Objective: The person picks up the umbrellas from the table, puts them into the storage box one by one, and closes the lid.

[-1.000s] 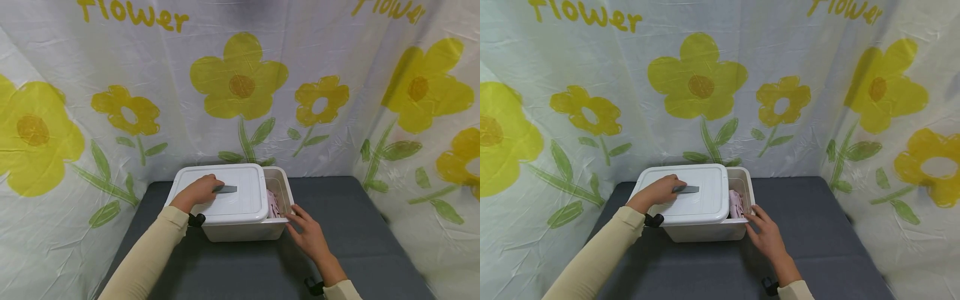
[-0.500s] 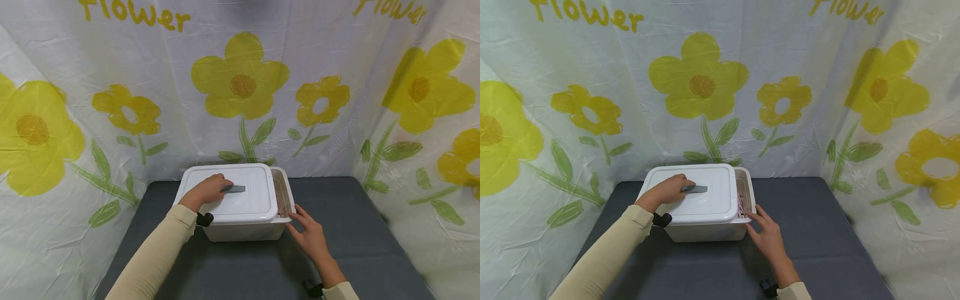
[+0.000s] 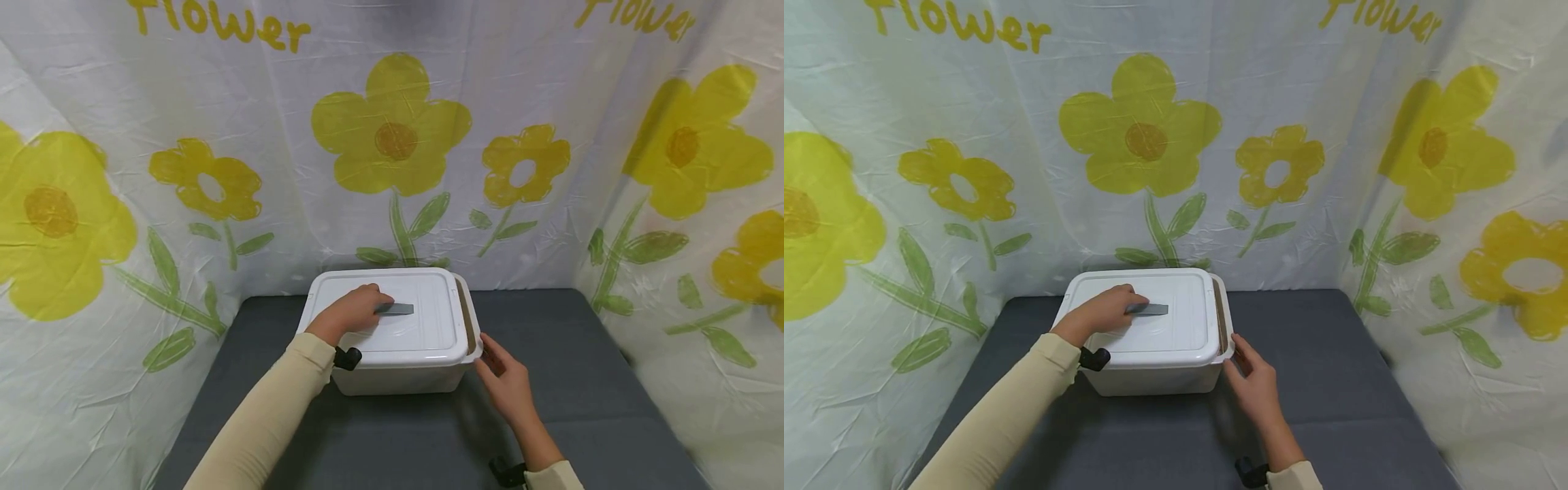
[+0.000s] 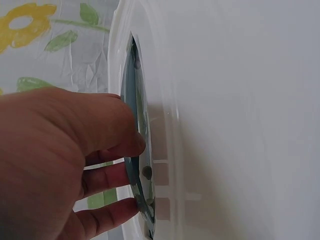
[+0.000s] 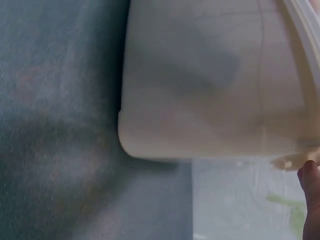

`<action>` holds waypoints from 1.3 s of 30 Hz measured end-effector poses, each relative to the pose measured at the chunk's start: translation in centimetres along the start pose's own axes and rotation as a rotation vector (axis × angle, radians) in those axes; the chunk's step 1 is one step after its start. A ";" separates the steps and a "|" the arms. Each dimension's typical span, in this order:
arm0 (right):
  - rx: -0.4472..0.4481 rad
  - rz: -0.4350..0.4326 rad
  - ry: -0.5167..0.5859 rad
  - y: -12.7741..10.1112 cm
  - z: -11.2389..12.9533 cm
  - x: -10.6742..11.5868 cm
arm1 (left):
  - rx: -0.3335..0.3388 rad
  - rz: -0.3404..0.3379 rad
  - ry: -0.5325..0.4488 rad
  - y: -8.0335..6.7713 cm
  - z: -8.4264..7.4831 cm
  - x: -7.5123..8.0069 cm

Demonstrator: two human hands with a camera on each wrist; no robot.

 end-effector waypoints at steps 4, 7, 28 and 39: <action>-0.098 0.030 0.099 0.1 0.0 0.1 | -0.008 -0.005 0.001 0.4 -0.5 -0.1; -0.131 0.035 0.142 0.3 0.0 0.1 | -0.021 -0.005 0.000 0.7 -0.9 -0.2; -0.186 0.020 0.147 0.7 0.0 -0.1 | 0.021 0.047 0.026 1.9 -2.3 -1.1; -0.191 0.025 0.138 0.8 -0.1 -0.1 | 0.100 0.035 0.017 1.8 -2.3 -1.5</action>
Point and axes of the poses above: each hand's wrist, its own y-axis towards the middle knuckle, its own x-axis out of the back of the hand, z = x × y, the point moved 2 cm from there along y, towards the middle knuckle, and after that the axes turned 15 degrees about -y, right-handed, at the moved point
